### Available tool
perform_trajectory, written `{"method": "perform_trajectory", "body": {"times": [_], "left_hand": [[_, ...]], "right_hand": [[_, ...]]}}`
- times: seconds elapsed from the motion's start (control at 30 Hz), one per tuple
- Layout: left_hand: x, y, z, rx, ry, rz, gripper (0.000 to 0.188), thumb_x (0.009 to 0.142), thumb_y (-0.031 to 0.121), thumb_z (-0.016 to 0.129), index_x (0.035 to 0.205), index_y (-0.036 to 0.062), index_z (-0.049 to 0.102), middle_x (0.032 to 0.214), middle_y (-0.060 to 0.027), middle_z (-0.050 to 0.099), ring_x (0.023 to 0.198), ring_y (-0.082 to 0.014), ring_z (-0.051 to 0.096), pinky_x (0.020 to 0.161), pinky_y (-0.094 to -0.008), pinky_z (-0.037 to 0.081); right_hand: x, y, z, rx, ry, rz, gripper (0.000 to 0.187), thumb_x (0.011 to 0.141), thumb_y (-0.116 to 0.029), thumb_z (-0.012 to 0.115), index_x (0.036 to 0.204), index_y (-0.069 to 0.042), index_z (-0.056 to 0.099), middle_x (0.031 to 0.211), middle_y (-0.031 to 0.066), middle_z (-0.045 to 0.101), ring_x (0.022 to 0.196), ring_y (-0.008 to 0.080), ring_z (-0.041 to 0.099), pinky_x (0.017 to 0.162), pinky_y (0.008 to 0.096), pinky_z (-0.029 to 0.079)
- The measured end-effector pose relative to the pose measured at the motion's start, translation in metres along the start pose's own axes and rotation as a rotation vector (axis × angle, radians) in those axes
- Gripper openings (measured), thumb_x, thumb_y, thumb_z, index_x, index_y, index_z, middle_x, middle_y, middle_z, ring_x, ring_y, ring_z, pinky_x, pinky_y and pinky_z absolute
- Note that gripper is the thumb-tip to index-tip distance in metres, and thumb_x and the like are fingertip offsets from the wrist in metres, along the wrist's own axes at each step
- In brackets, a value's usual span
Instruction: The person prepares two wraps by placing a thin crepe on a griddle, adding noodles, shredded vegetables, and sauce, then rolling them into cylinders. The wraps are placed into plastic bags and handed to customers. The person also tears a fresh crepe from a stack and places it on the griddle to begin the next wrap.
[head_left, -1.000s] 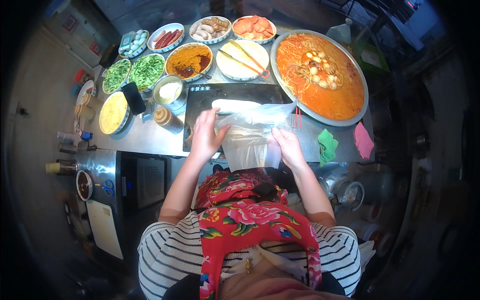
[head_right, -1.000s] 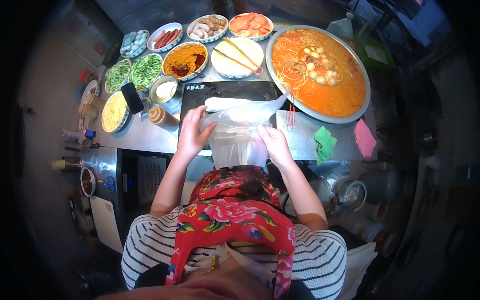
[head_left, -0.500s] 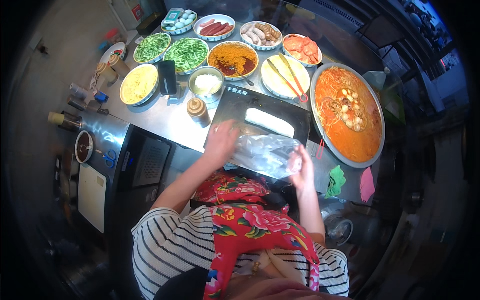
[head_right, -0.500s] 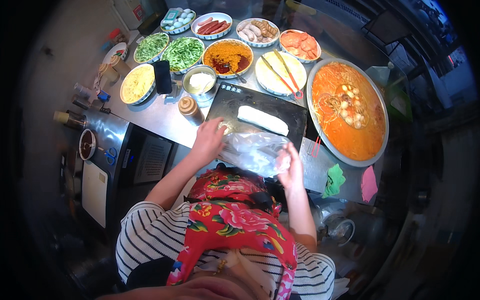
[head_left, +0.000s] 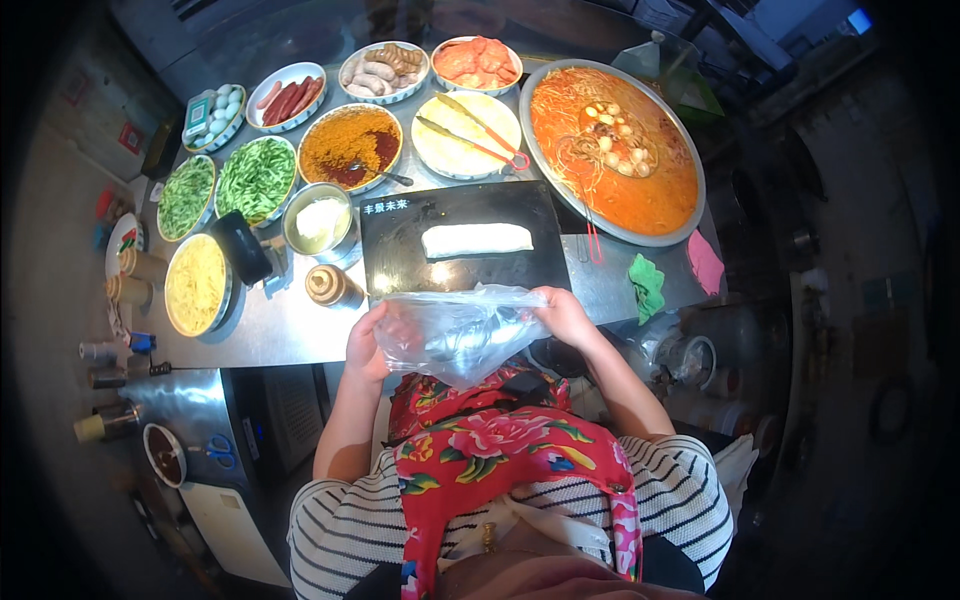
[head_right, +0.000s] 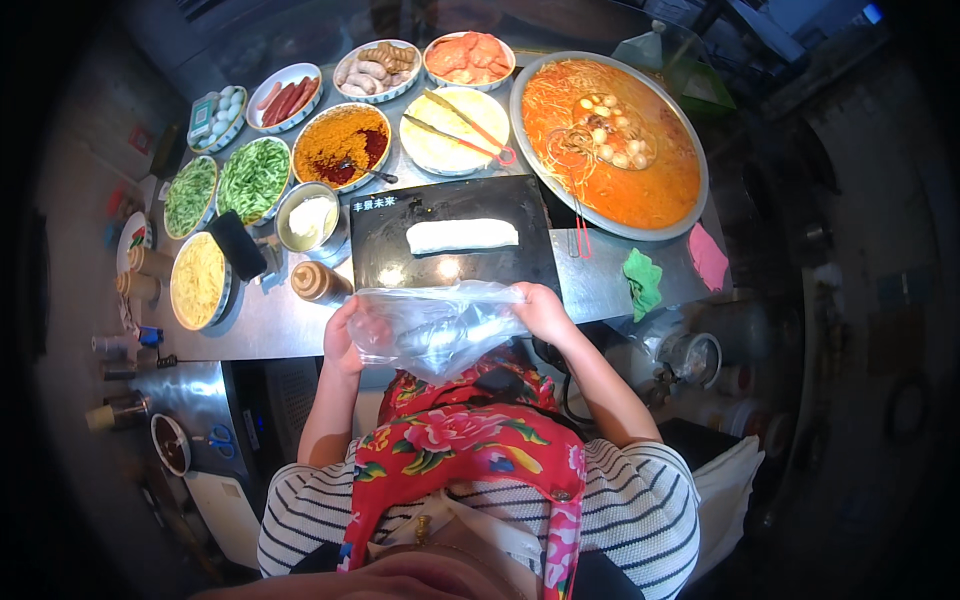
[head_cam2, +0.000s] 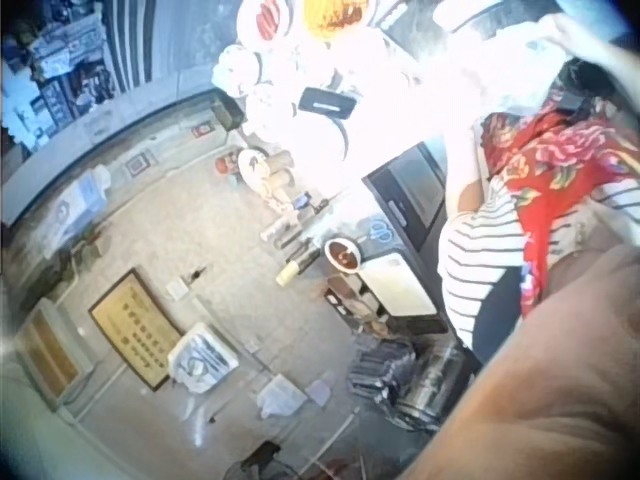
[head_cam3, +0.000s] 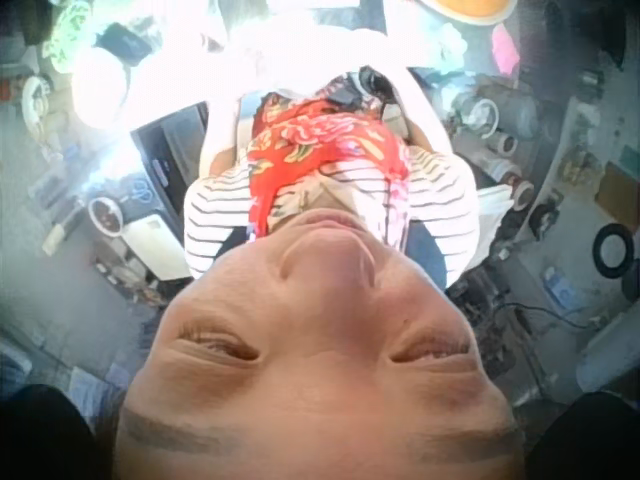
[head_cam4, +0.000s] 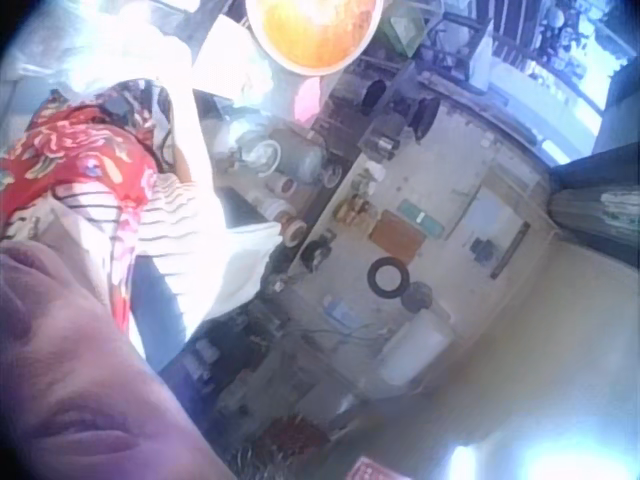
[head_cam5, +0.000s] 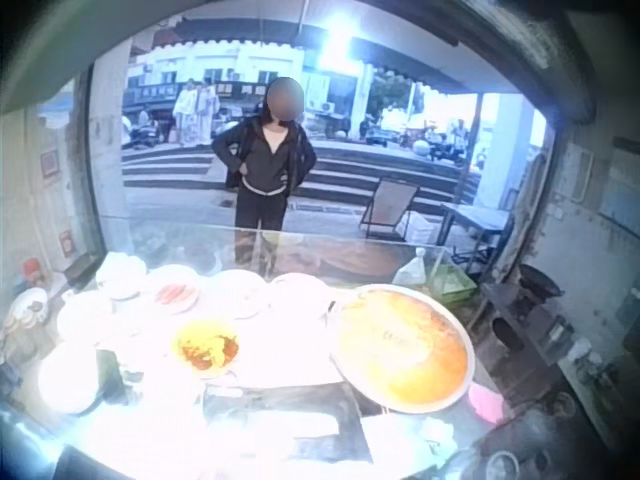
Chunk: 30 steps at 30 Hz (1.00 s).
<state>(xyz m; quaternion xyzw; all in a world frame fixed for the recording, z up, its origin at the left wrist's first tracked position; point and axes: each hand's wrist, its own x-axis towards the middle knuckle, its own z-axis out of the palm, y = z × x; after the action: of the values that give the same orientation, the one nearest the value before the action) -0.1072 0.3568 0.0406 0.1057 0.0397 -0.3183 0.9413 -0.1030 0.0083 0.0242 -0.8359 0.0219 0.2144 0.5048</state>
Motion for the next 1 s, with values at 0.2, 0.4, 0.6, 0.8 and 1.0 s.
{"method": "perform_trajectory", "body": {"times": [0.2, 0.4, 0.6, 0.8, 1.0], "left_hand": [[0.031, 0.002, 0.017, -0.393, -0.194, 0.259, 0.054, 0.108, 0.03, 0.039, 0.159, 0.0177, 0.026, 0.13, -0.0156, 0.061, 0.101, -0.026, 0.066, 0.094, -0.0472, 0.053], [0.054, 0.014, 0.043, 1.322, -0.716, -0.263, 0.027, 0.094, 0.006, 0.06, 0.12, 0.0047, 0.065, 0.109, -0.0125, 0.068, 0.099, -0.0194, 0.066, 0.081, -0.037, 0.053], [0.127, -0.041, 0.059, 3.063, -0.739, -0.602, 0.023, 0.085, 0.023, 0.066, 0.1, 0.0113, 0.078, 0.101, -0.0027, 0.072, 0.105, -0.0219, 0.061, 0.089, -0.0388, 0.043], [0.157, -0.037, 0.01, 3.308, -0.44, -0.69, 0.024, 0.086, 0.025, 0.067, 0.104, 0.0145, 0.078, 0.11, -0.0011, 0.073, 0.115, -0.0197, 0.059, 0.099, -0.0352, 0.036], [0.143, 0.045, 0.026, 2.913, -0.12, -0.661, 0.032, 0.079, 0.023, 0.079, 0.106, 0.0054, 0.074, 0.102, -0.0138, 0.073, 0.103, -0.0304, 0.067, 0.104, -0.0399, 0.045]], "right_hand": [[-0.008, 0.0, 0.029, 1.571, -0.197, 0.536, 0.027, 0.1, -0.016, 0.06, 0.123, -0.002, 0.062, 0.104, 0.0083, 0.07, 0.085, 0.0185, 0.07, 0.079, 0.0347, 0.06], [-0.017, -0.057, -0.091, 1.481, -0.153, -0.033, 0.029, 0.094, -0.031, 0.056, 0.073, -0.011, 0.059, 0.058, -0.0035, 0.051, 0.045, 0.0084, 0.046, 0.044, 0.0235, 0.04], [0.045, -0.056, -0.092, -1.13, -0.144, -0.477, 0.031, 0.096, -0.029, 0.058, 0.082, -0.004, 0.067, 0.078, 0.0118, 0.067, 0.078, 0.0307, 0.068, 0.071, 0.0433, 0.053], [0.107, -0.024, -0.01, -0.861, 0.186, -0.832, 0.047, 0.077, -0.011, 0.067, 0.124, -0.005, 0.06, 0.118, 0.0175, 0.059, 0.115, 0.0356, 0.057, 0.102, 0.0471, 0.044], [0.142, -0.022, -0.003, -0.87, 0.048, -0.575, 0.088, 0.071, -0.013, 0.071, 0.153, -0.014, 0.038, 0.137, 0.0197, 0.049, 0.131, 0.0346, 0.049, 0.108, 0.0481, 0.038]]}}
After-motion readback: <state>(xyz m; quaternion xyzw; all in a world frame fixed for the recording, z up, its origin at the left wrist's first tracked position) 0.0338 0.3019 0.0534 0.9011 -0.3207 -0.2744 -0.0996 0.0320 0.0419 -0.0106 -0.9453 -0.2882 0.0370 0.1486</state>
